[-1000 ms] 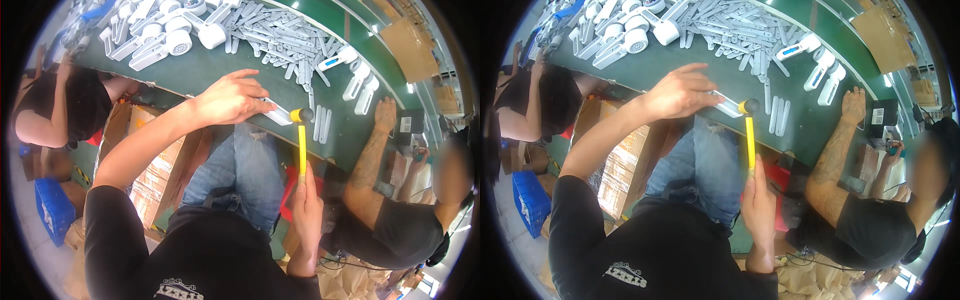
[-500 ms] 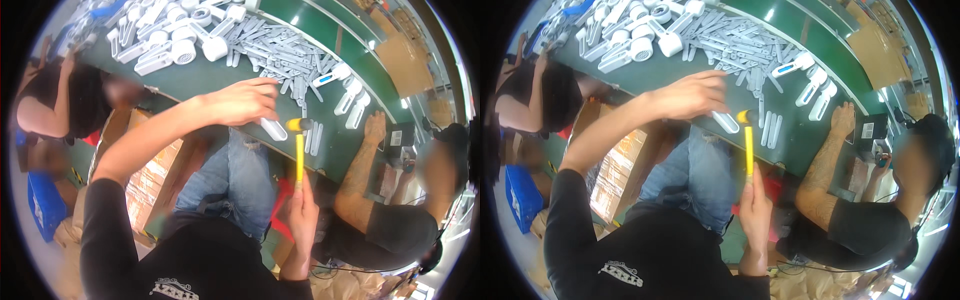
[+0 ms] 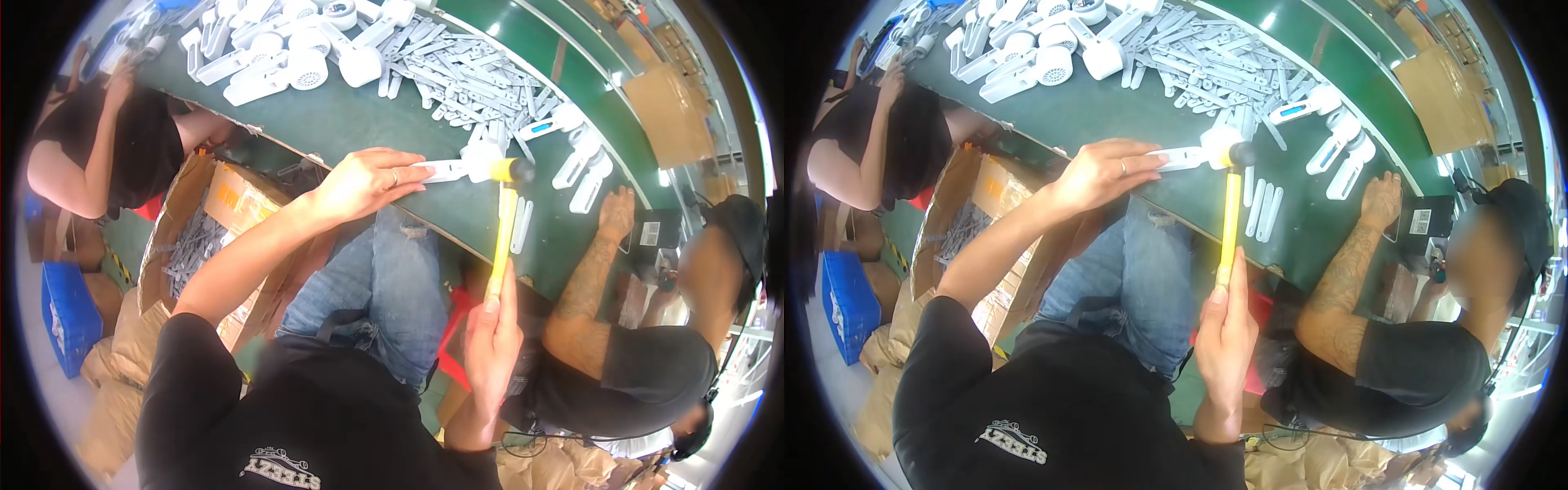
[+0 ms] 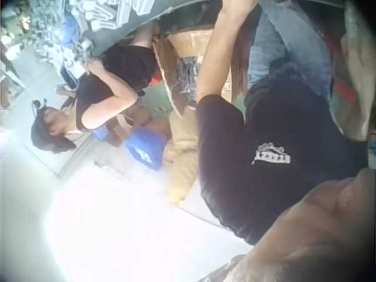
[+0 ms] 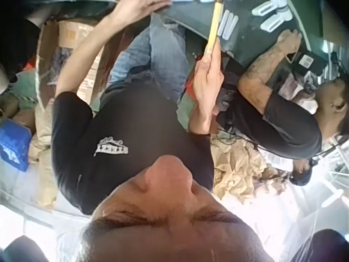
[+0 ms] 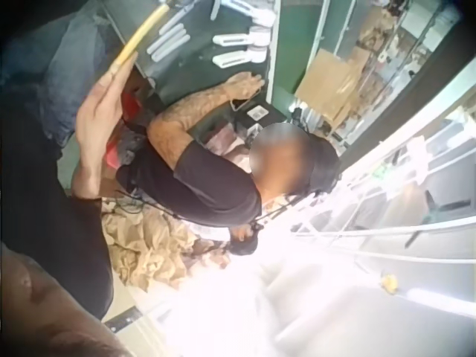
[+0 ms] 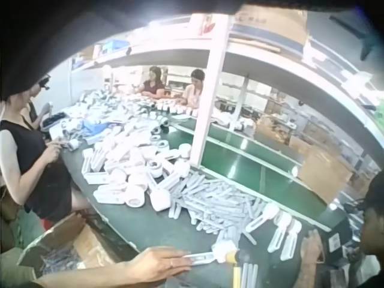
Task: Use a small yellow-handled hammer to fit metal components into plastic housings at a factory assembly line.
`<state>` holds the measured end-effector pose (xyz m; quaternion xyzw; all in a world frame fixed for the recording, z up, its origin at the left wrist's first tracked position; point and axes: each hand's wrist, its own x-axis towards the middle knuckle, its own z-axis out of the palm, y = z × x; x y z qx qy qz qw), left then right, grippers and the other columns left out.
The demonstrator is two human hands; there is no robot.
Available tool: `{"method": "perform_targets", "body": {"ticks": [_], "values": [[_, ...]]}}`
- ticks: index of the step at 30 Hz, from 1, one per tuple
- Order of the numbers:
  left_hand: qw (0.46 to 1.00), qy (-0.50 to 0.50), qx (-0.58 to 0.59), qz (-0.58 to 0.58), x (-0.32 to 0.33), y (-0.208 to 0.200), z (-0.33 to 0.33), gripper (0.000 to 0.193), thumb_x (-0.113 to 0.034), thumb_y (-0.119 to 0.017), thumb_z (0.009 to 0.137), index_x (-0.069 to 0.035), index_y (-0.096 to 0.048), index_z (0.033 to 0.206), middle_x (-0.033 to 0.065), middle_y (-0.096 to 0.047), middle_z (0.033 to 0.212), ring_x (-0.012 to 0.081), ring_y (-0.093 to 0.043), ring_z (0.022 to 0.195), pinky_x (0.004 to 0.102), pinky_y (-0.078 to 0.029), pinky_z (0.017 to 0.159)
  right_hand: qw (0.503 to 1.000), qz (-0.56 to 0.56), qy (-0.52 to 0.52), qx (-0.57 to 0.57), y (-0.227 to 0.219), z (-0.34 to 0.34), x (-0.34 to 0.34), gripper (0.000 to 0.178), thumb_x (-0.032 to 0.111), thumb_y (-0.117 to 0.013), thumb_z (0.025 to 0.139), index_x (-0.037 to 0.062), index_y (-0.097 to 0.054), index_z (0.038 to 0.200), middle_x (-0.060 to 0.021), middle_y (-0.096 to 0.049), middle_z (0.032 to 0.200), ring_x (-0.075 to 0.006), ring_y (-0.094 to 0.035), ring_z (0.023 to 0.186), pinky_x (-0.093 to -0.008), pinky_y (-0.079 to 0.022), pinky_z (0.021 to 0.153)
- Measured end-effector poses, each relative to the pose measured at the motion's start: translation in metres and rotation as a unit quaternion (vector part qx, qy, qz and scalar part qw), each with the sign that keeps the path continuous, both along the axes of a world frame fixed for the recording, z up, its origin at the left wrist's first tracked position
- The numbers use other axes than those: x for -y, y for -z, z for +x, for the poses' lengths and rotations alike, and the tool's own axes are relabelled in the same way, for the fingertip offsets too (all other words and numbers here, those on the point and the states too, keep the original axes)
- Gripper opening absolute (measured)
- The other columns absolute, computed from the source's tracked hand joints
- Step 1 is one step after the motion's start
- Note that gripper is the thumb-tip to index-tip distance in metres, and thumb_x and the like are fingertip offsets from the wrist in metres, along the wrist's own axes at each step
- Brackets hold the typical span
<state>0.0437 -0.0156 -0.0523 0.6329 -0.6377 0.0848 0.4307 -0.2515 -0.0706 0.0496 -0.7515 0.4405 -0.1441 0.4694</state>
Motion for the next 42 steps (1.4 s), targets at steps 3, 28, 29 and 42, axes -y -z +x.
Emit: {"method": "perform_targets", "body": {"ticks": [3,28,29,42], "values": [[1.000,0.003,-0.029,-0.006,-0.001,0.004,-0.001,0.036,-0.013,-0.084,0.088,-0.013,-0.078,0.124,0.0104,-0.079,0.112,0.0319,-0.075,0.094,0.0396,-0.062,0.084,0.998,-0.046,0.006,0.046,-0.001,0.006,-0.007,0.053,0.015,-0.047,0.113,0.0037,-0.040,0.164,-0.0064,-0.056,0.076,-0.0125,-0.053,0.065,-0.0300,-0.047,0.062],[0.974,-0.189,-0.108,-0.067,-0.100,-0.032,0.008,0.033,-0.011,-0.089,0.084,-0.010,-0.079,0.116,0.0084,-0.079,0.111,0.0248,-0.075,0.097,0.0391,-0.058,0.086,0.989,-0.145,-0.004,0.023,0.033,0.011,0.028,0.057,0.012,-0.068,0.105,-0.0006,-0.049,0.157,-0.0134,-0.071,0.120,-0.0173,-0.066,0.098,-0.0321,-0.054,0.090],[0.949,-0.263,-0.157,-0.073,-0.125,-0.031,0.014,0.028,-0.006,-0.088,0.085,-0.008,-0.081,0.112,0.0101,-0.080,0.113,0.0266,-0.076,0.100,0.0374,-0.061,0.091,0.991,-0.121,0.016,0.060,0.055,0.003,0.042,0.054,0.011,-0.066,0.106,0.0026,-0.050,0.157,-0.0078,-0.069,0.096,-0.0089,-0.058,0.067,-0.0256,-0.049,0.061],[0.819,-0.559,-0.100,-0.086,-0.187,-0.045,0.301,0.044,-0.041,-0.082,0.093,-0.013,-0.080,0.128,0.0142,-0.080,0.095,0.0221,-0.074,0.082,0.0360,-0.058,0.083,0.990,-0.030,0.137,-0.005,0.050,0.041,0.069,0.046,0.021,-0.078,0.098,0.0018,-0.068,0.138,-0.0114,-0.074,0.092,-0.0132,-0.063,0.082,-0.0369,-0.056,0.078]]}}
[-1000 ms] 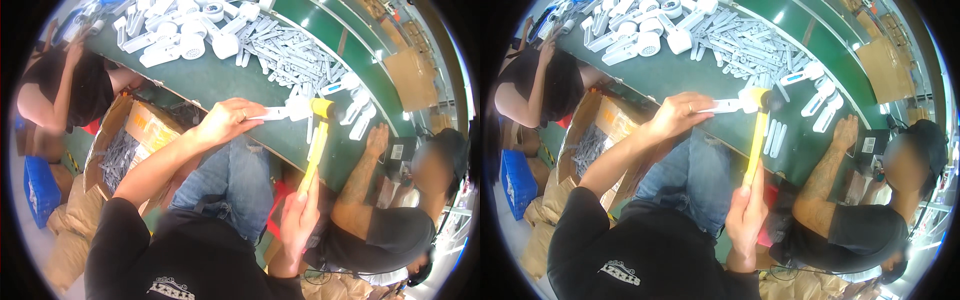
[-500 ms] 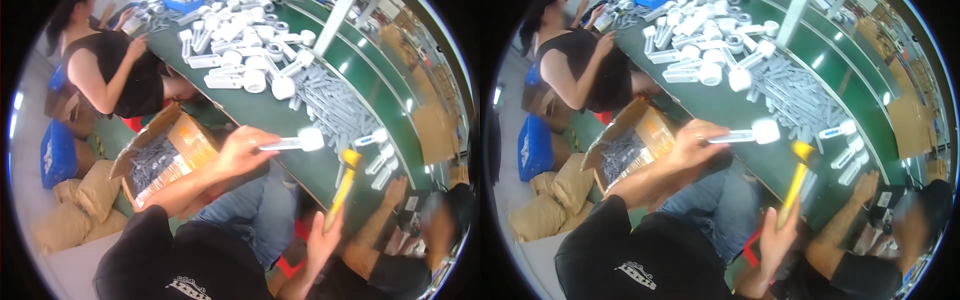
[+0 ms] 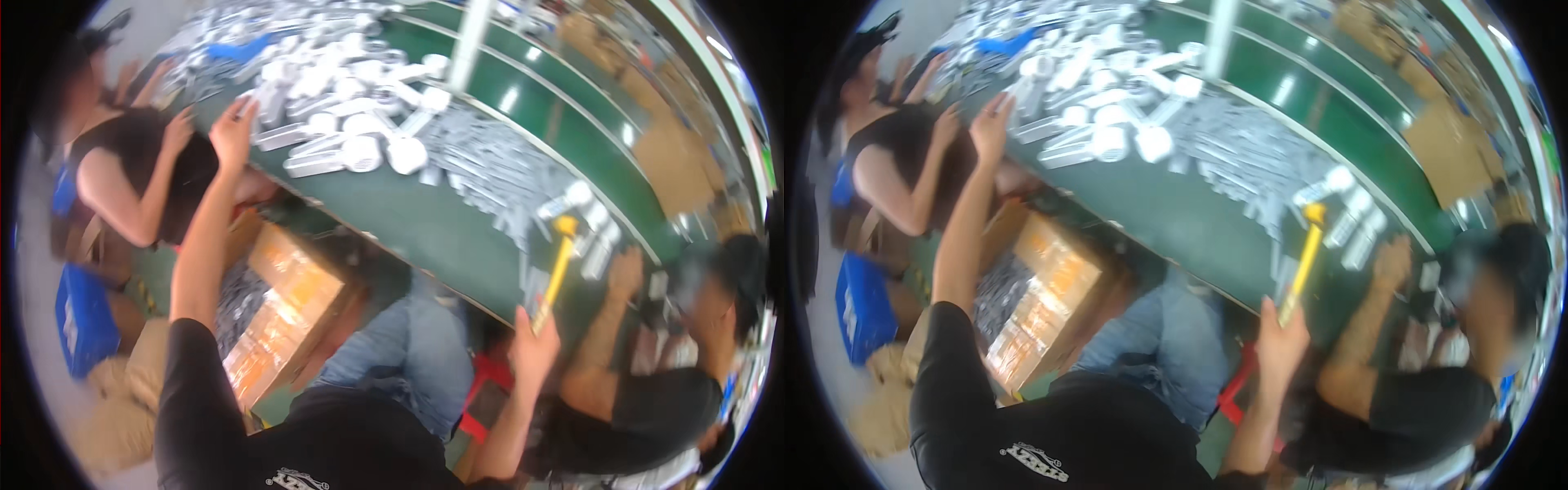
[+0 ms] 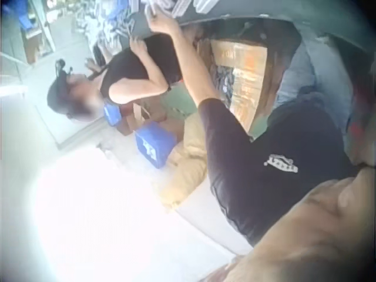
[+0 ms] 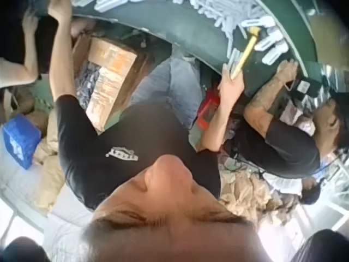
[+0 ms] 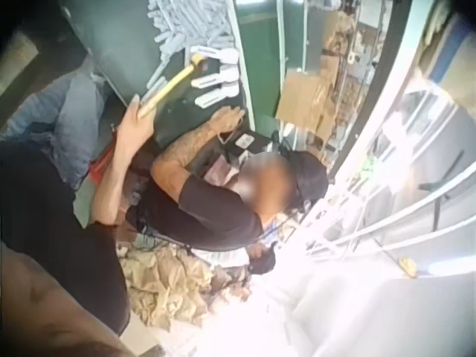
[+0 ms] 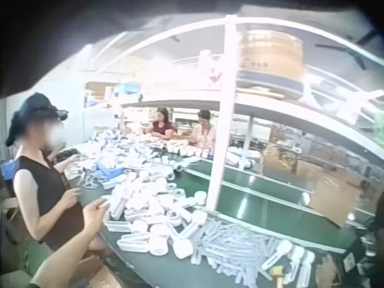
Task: Use a small yellow-handled hammer to fit metal components into plastic housings at a factory assembly line.
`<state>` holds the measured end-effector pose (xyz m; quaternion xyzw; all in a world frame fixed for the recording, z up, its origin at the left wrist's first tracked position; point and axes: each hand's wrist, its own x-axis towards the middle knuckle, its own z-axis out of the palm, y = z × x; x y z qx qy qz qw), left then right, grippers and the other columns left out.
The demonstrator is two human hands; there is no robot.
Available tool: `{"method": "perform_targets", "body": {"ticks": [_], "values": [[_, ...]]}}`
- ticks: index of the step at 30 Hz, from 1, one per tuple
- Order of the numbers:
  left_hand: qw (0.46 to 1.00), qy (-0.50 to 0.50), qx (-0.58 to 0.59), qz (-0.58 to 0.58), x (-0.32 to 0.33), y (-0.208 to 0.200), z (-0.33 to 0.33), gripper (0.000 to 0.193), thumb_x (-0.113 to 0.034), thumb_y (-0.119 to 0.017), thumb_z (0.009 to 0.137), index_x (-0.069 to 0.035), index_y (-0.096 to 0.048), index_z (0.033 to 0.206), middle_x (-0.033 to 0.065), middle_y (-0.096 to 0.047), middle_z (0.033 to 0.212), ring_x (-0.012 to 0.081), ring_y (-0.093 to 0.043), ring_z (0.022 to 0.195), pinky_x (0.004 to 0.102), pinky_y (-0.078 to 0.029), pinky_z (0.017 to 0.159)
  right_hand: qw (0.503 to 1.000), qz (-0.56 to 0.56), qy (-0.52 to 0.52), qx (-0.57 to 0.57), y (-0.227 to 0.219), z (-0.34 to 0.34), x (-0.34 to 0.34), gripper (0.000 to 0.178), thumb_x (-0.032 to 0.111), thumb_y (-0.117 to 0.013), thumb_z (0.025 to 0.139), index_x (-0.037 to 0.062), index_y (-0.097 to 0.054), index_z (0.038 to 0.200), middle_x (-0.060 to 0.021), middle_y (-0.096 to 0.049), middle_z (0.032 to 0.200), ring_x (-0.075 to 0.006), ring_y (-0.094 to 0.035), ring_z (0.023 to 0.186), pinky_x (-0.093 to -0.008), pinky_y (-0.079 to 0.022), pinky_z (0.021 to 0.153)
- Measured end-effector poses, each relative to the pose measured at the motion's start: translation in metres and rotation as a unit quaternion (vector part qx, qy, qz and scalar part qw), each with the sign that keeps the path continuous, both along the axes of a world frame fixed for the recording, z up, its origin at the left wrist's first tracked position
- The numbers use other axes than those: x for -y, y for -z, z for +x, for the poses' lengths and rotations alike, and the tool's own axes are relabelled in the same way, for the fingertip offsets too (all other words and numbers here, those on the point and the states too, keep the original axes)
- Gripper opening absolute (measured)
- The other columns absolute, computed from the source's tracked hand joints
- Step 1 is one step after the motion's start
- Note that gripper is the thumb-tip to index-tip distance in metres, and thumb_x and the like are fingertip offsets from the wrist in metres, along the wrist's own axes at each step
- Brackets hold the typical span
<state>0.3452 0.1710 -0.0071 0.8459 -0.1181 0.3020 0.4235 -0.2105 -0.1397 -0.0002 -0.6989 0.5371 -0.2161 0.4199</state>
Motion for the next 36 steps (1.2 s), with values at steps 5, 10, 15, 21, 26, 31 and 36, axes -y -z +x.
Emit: {"method": "perform_targets", "body": {"ticks": [5,10,15,21,26,31,36], "values": [[0.983,0.079,-0.162,0.034,0.053,0.003,0.095,0.068,-0.059,-0.075,0.093,-0.012,-0.070,0.142,0.0196,-0.076,0.128,0.0287,-0.072,0.119,0.0370,-0.051,0.106,0.995,-0.071,-0.010,-0.075,-0.025,0.021,0.025,0.045,0.026,-0.075,0.096,0.0039,-0.068,0.134,-0.0296,-0.074,0.103,-0.0463,-0.074,0.100,-0.0505,-0.057,0.086],[0.979,0.144,-0.112,0.094,0.073,-0.002,0.059,0.066,-0.045,-0.073,0.098,-0.009,-0.060,0.152,0.0205,-0.066,0.146,0.0321,-0.065,0.133,0.0419,-0.049,0.111,0.971,-0.196,0.112,-0.078,-0.023,0.002,0.100,0.050,0.030,-0.078,0.094,0.0010,-0.067,0.133,-0.0293,-0.075,0.106,-0.0501,-0.070,0.103,-0.0542,-0.054,0.088],[0.968,0.229,-0.083,0.054,0.049,0.009,-0.079,0.045,-0.017,-0.069,0.103,-0.006,-0.064,0.147,0.0170,-0.065,0.149,0.0299,-0.062,0.138,0.0377,-0.047,0.115,0.969,-0.163,0.151,-0.105,-0.008,0.001,0.164,0.042,0.031,-0.078,0.095,-0.0108,-0.073,0.103,-0.0227,-0.075,0.079,-0.0307,-0.073,0.055,-0.0407,-0.058,0.049],[0.949,0.292,-0.099,0.060,0.008,0.025,-0.190,0.038,-0.004,-0.069,0.101,-0.005,-0.070,0.139,0.0125,-0.067,0.148,0.0247,-0.063,0.135,0.0364,-0.047,0.113,0.932,-0.286,0.222,0.003,-0.004,-0.026,0.150,0.041,0.031,-0.074,0.101,-0.0088,-0.072,0.107,-0.0104,-0.063,0.064,-0.0180,-0.059,0.047,-0.0358,-0.049,0.043],[0.943,0.291,-0.157,0.027,0.021,0.013,-0.226,0.039,-0.001,-0.070,0.100,-0.006,-0.070,0.139,0.0113,-0.070,0.142,0.0224,-0.066,0.131,0.0348,-0.051,0.108,0.990,-0.045,0.063,0.121,-0.054,-0.018,0.049,0.017,0.017,-0.075,0.101,0.0021,-0.067,0.102,0.0007,-0.055,0.057,-0.0079,-0.051,0.043,-0.0264,-0.039,0.039],[0.915,0.389,-0.074,0.070,0.115,-0.020,-0.238,0.036,-0.005,-0.071,0.100,-0.004,-0.072,0.136,0.0135,-0.074,0.136,0.0252,-0.068,0.129,0.0359,-0.050,0.110,0.976,-0.049,-0.210,0.038,0.022,0.022,0.027,0.032,0.016,-0.078,0.098,0.0033,-0.072,0.127,0.0008,-0.063,0.069,-0.0060,-0.053,0.048,-0.0270,-0.042,0.045],[0.788,0.590,0.028,0.171,0.212,-0.048,-0.251,0.034,-0.006,-0.076,0.092,-0.007,-0.076,0.126,0.0135,-0.076,0.120,0.0324,-0.072,0.110,0.0424,-0.057,0.097,0.988,0.064,-0.130,0.057,-0.004,0.011,0.017,0.053,0.021,-0.080,0.097,0.0102,-0.065,0.146,-0.0012,-0.063,0.067,-0.0091,-0.056,0.048,-0.0293,-0.045,0.047]]}}
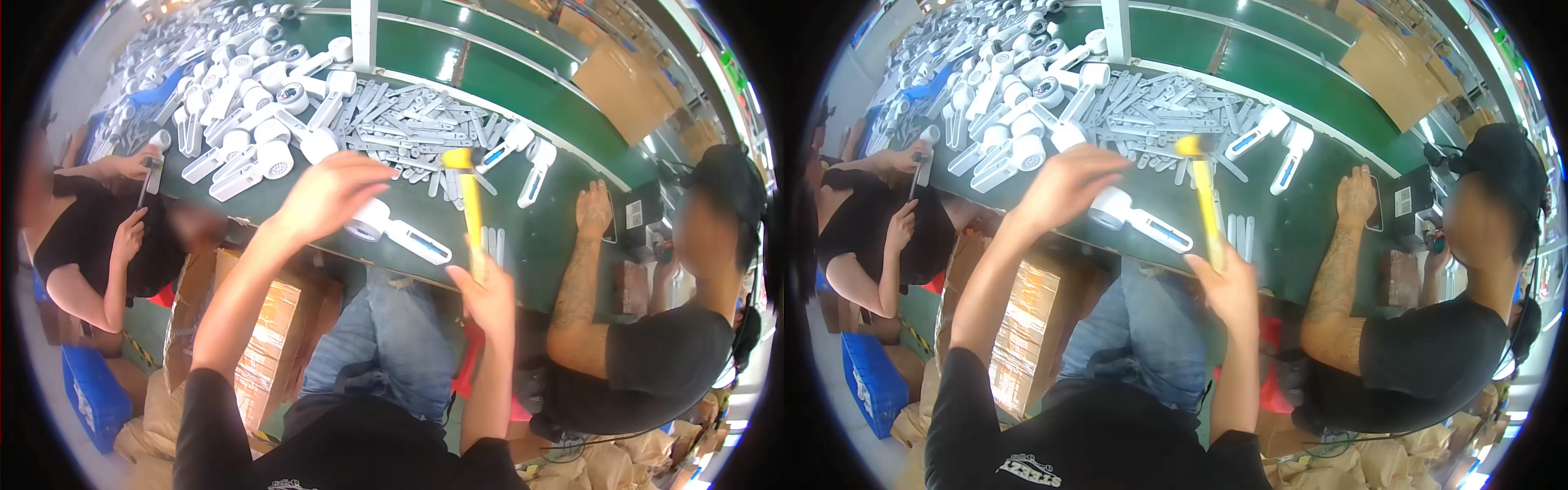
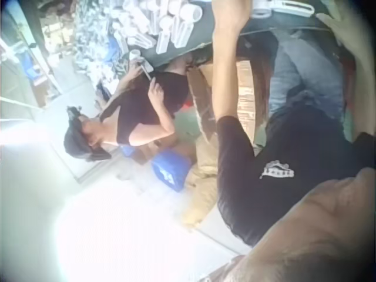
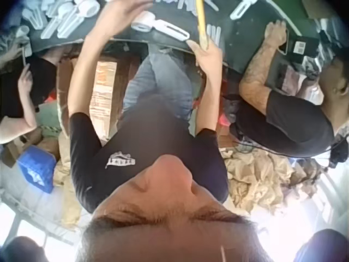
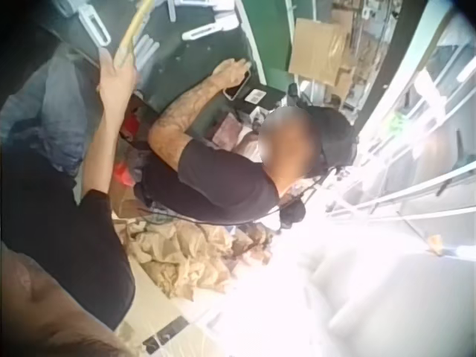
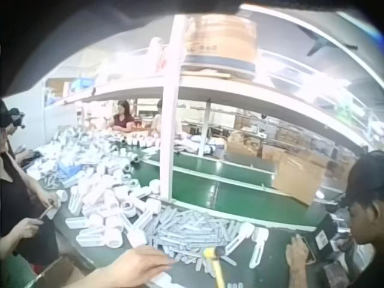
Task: Use a small yellow-handled hammer to fit metal components into plastic housings at a factory assembly line.
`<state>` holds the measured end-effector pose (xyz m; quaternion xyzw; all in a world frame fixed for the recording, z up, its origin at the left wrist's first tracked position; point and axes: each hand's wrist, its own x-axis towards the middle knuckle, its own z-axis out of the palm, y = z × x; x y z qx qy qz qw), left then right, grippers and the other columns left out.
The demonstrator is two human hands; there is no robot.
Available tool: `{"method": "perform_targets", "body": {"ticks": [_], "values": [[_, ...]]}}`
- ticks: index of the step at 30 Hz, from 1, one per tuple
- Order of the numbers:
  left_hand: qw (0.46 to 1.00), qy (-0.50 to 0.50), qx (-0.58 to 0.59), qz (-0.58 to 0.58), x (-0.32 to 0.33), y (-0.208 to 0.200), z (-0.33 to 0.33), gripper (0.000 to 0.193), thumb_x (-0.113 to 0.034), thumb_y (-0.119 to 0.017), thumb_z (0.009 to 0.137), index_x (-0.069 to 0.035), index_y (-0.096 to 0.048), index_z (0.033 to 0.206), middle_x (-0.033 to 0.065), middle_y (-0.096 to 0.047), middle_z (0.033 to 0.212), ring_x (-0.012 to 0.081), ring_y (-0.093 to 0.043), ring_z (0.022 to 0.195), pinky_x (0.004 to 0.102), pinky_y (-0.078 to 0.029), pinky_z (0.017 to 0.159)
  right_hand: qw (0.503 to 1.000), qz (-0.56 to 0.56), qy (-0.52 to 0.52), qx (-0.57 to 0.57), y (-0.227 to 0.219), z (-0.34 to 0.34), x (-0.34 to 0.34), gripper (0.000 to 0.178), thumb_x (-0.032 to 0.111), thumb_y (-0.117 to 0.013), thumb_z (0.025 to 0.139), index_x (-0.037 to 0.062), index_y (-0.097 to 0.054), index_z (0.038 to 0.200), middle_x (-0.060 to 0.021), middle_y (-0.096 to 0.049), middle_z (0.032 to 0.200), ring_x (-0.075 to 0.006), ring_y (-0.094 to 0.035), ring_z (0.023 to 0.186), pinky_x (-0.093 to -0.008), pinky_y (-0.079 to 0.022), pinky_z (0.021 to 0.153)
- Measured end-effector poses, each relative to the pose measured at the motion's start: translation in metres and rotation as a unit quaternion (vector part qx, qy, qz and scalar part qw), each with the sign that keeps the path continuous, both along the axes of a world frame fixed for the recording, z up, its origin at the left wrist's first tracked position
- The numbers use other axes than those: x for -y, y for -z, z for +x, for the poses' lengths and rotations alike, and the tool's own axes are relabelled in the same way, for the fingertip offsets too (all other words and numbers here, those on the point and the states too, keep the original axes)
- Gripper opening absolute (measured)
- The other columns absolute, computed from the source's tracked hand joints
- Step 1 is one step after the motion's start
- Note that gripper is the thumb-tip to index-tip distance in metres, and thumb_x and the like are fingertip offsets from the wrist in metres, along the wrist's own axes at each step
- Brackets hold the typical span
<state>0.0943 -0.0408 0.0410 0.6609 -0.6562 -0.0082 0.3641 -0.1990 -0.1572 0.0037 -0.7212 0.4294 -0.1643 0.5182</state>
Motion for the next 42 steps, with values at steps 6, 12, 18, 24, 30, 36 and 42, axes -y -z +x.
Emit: {"method": "perform_targets", "body": {"ticks": [6,12,18,24,30,36,42], "values": [[0.954,0.249,0.159,0.058,0.135,0.039,-0.051,0.025,-0.014,-0.084,0.079,-0.012,-0.079,0.104,0.0055,-0.068,0.109,0.0292,-0.061,0.117,0.0437,-0.050,0.101,0.963,0.051,0.221,0.145,-0.011,-0.062,-0.005,0.047,0.007,-0.068,0.104,0.0011,-0.058,0.149,0.0054,-0.049,0.060,-0.0046,-0.038,0.041,-0.0249,-0.035,0.038],[0.939,0.271,0.161,0.138,0.158,0.045,-0.047,0.015,-0.020,-0.085,0.082,-0.016,-0.076,0.094,0.0035,-0.069,0.106,0.0262,-0.058,0.117,0.0428,-0.038,0.106,0.959,0.077,0.239,0.134,-0.011,-0.101,-0.015,0.042,0.010,-0.071,0.102,0.0042,-0.064,0.144,0.0037,-0.053,0.064,-0.0045,-0.042,0.043,-0.0246,-0.035,0.040],[0.965,0.221,-0.052,0.130,0.104,-0.007,-0.047,0.009,-0.009,-0.070,0.098,-0.004,-0.072,0.105,0.0123,-0.074,0.103,0.0330,-0.072,0.098,0.0423,-0.056,0.088,0.964,0.008,0.188,0.185,-0.010,-0.053,-0.002,0.041,0.010,-0.072,0.103,0.0055,-0.066,0.143,0.0054,-0.060,0.088,-0.0009,-0.045,0.054,-0.0213,-0.035,0.046],[0.967,0.109,-0.182,0.143,0.039,-0.003,-0.067,0.020,-0.014,-0.074,0.099,-0.006,-0.075,0.117,0.0134,-0.075,0.108,0.0290,-0.073,0.096,0.0373,-0.058,0.085,0.972,0.096,0.111,0.184,-0.012,0.016,-0.017,0.024,0.011,-0.075,0.101,-0.0003,-0.075,0.123,0.0007,-0.068,0.072,-0.0031,-0.051,0.049,-0.0231,-0.036,0.043],[0.996,0.037,0.072,-0.023,-0.008,0.033,-0.025,0.056,-0.020,-0.090,0.080,-0.008,-0.071,0.131,0.0134,-0.072,0.124,0.0359,-0.064,0.124,0.0538,-0.045,0.116,0.979,0.125,0.045,0.157,-0.007,0.022,-0.007,0.028,0.017,-0.074,0.103,-0.0024,-0.074,0.124,-0.0003,-0.065,0.068,-0.0046,-0.050,0.047,-0.0236,-0.037,0.041],[0.999,0.005,-0.049,0.014,-0.008,0.052,-0.033,0.053,-0.019,-0.090,0.079,-0.009,-0.070,0.127,0.0104,-0.073,0.120,0.0343,-0.065,0.122,0.0483,-0.049,0.109,0.984,0.143,0.021,0.100,-0.001,0.045,-0.012,0.028,0.014,-0.071,0.104,0.0013,-0.075,0.129,0.0008,-0.062,0.065,-0.0045,-0.048,0.045,-0.0244,-0.035,0.040],[0.993,0.076,0.046,-0.079,-0.004,0.064,-0.023,0.036,-0.015,-0.087,0.082,-0.013,-0.073,0.115,0.0036,-0.073,0.113,0.0281,-0.067,0.114,0.0437,-0.052,0.099,0.988,0.150,-0.018,0.027,-0.009,0.050,0.000,0.030,0.014,-0.072,0.103,0.0006,-0.074,0.130,0.0000,-0.060,0.066,-0.0049,-0.046,0.045,-0.0244,-0.034,0.040]]}}
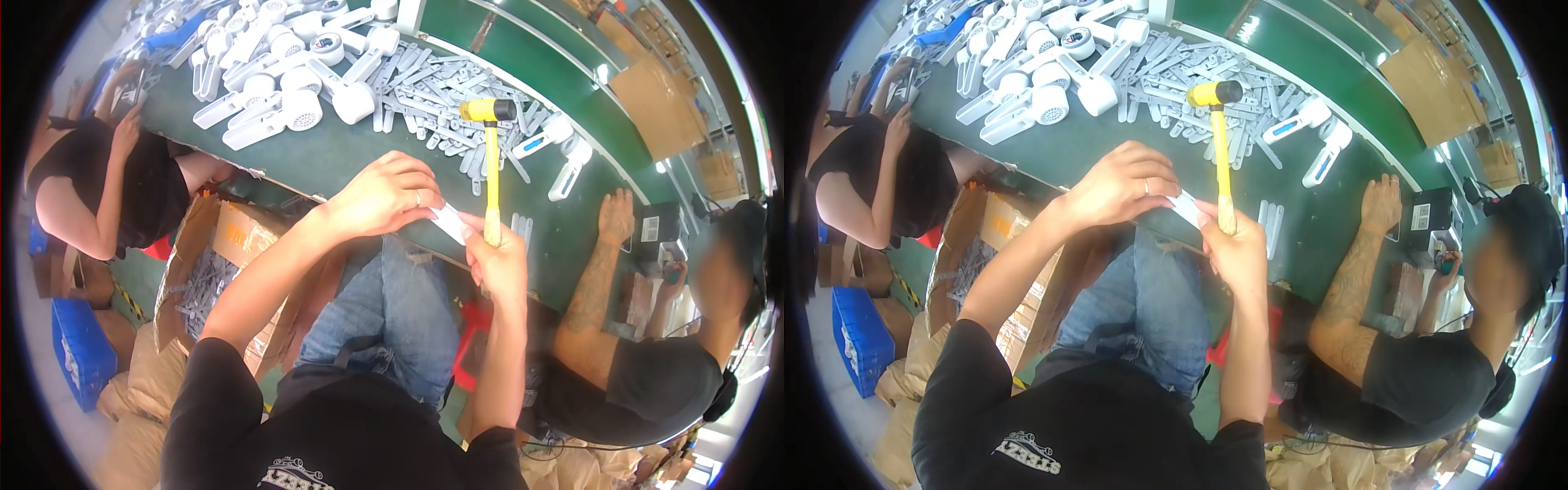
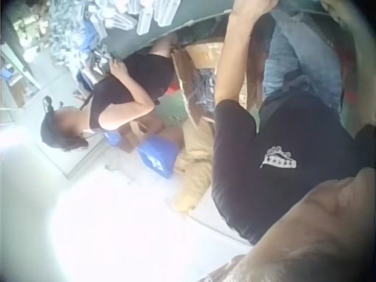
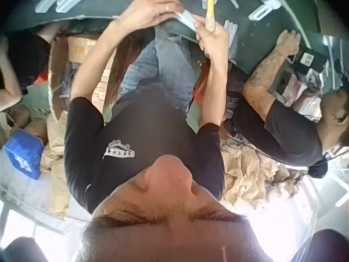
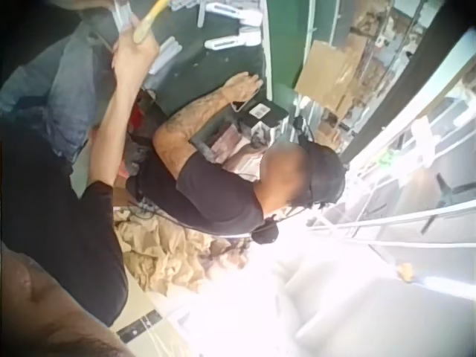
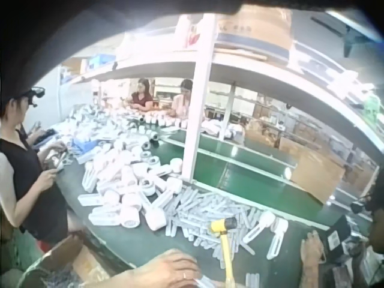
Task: Use a small yellow-handled hammer to fit metal components into plastic housings at a factory assembly line.
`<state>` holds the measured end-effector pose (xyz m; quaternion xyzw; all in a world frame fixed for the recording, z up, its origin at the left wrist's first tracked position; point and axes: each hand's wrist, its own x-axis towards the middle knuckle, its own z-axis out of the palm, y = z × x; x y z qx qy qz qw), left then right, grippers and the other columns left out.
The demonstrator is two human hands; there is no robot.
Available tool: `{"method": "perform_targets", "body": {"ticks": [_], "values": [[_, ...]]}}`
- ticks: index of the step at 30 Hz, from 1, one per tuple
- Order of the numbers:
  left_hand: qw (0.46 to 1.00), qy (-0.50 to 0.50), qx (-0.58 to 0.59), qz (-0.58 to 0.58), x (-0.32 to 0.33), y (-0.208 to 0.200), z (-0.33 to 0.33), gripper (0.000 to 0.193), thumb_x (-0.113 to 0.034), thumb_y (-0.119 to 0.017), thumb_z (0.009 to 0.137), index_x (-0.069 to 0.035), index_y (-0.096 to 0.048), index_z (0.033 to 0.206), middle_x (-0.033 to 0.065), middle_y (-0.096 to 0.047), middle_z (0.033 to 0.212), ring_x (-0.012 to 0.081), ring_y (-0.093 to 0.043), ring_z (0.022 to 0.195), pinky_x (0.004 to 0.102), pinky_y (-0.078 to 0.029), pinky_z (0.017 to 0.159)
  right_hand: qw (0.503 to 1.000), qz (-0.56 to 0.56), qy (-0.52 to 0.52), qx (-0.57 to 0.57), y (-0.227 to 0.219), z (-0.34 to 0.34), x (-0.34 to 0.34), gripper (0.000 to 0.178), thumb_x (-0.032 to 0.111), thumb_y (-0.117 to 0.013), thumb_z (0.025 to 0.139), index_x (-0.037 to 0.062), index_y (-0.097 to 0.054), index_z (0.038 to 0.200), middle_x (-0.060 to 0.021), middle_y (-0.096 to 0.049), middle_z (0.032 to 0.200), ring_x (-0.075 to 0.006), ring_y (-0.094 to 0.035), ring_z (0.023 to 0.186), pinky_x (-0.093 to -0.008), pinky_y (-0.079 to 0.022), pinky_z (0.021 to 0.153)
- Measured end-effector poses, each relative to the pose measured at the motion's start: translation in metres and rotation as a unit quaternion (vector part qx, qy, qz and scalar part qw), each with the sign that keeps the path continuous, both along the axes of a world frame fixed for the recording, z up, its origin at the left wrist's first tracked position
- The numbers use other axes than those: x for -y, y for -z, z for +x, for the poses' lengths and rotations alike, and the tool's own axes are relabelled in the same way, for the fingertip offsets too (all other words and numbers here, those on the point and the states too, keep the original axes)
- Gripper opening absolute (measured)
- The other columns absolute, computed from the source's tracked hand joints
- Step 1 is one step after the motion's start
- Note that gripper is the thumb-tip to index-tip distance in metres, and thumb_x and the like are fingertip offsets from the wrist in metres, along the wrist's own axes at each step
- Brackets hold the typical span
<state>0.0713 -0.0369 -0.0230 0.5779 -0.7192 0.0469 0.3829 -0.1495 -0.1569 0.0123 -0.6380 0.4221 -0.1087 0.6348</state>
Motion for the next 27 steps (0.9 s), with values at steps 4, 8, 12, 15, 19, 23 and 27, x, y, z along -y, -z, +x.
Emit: {"method": "perform_targets", "body": {"ticks": [4,8,12,15,19,23,27], "values": [[1.000,-0.006,0.020,0.012,-0.003,-0.001,-0.005,0.021,-0.018,-0.083,0.084,-0.012,-0.074,0.102,0.0002,-0.073,0.105,0.0235,-0.068,0.111,0.0401,-0.050,0.099,0.998,-0.050,0.011,-0.024,-0.005,-0.001,-0.001,0.033,0.021,-0.072,0.103,0.0015,-0.074,0.131,-0.0016,-0.062,0.064,-0.0062,-0.048,0.044,-0.0253,-0.035,0.042],[0.999,-0.024,0.009,0.020,-0.010,0.000,-0.013,0.027,-0.015,-0.086,0.082,-0.012,-0.074,0.107,0.0013,-0.073,0.109,0.0251,-0.068,0.111,0.0421,-0.052,0.097,0.997,0.048,0.055,0.007,0.010,-0.004,0.002,0.039,0.024,-0.073,0.103,-0.0024,-0.070,0.132,-0.0039,-0.064,0.066,-0.0078,-0.047,0.043,-0.0256,-0.034,0.040],[0.998,-0.033,0.042,0.015,-0.005,-0.005,-0.010,0.028,-0.014,-0.083,0.084,-0.014,-0.077,0.110,0.0016,-0.075,0.112,0.0242,-0.069,0.111,0.0412,-0.052,0.099,0.991,0.103,0.072,0.040,0.020,-0.006,0.006,0.043,0.025,-0.075,0.102,-0.0042,-0.067,0.132,-0.0027,-0.061,0.066,-0.0080,-0.046,0.043,-0.0255,-0.033,0.039],[0.989,0.027,0.146,-0.012,0.005,-0.006,-0.010,0.023,-0.022,-0.077,0.091,-0.019,-0.080,0.113,0.0014,-0.078,0.111,0.0223,-0.072,0.107,0.0412,-0.051,0.107,0.992,0.089,0.085,0.041,0.022,-0.005,0.002,0.039,0.024,-0.074,0.103,-0.0034,-0.069,0.131,-0.0010,-0.059,0.066,-0.0070,-0.047,0.046,-0.0250,-0.033,0.040],[0.996,0.034,0.065,0.040,0.008,-0.007,-0.011,0.022,-0.025,-0.075,0.094,-0.022,-0.083,0.114,0.0029,-0.079,0.105,0.0228,-0.074,0.096,0.0470,-0.052,0.111,0.994,-0.014,0.087,0.069,0.007,-0.029,-0.020,0.044,0.024,-0.066,0.108,0.0009,-0.060,0.146,0.0025,-0.055,0.067,-0.0052,-0.046,0.049,-0.0232,-0.034,0.043],[0.997,0.031,0.053,0.043,0.008,-0.009,-0.012,0.022,-0.016,-0.080,0.089,-0.022,-0.084,0.110,0.0037,-0.078,0.103,0.0242,-0.074,0.097,0.0494,-0.053,0.112,0.997,-0.061,0.040,0.034,-0.025,-0.104,-0.049,0.057,0.024,-0.047,0.116,0.0091,-0.032,0.169,0.0031,-0.051,0.070,-0.0042,-0.045,0.056,-0.0244,-0.037,0.049],[0.996,0.039,0.055,0.052,0.009,-0.006,-0.008,0.022,-0.024,-0.076,0.093,-0.024,-0.083,0.114,0.0003,-0.077,0.102,0.0231,-0.073,0.097,0.0471,-0.050,0.114,0.986,-0.148,0.030,-0.077,-0.032,-0.134,-0.079,0.053,0.021,-0.047,0.115,0.0052,-0.041,0.165,0.0004,-0.055,0.077,-0.0057,-0.047,0.065,-0.0242,-0.042,0.061]]}}
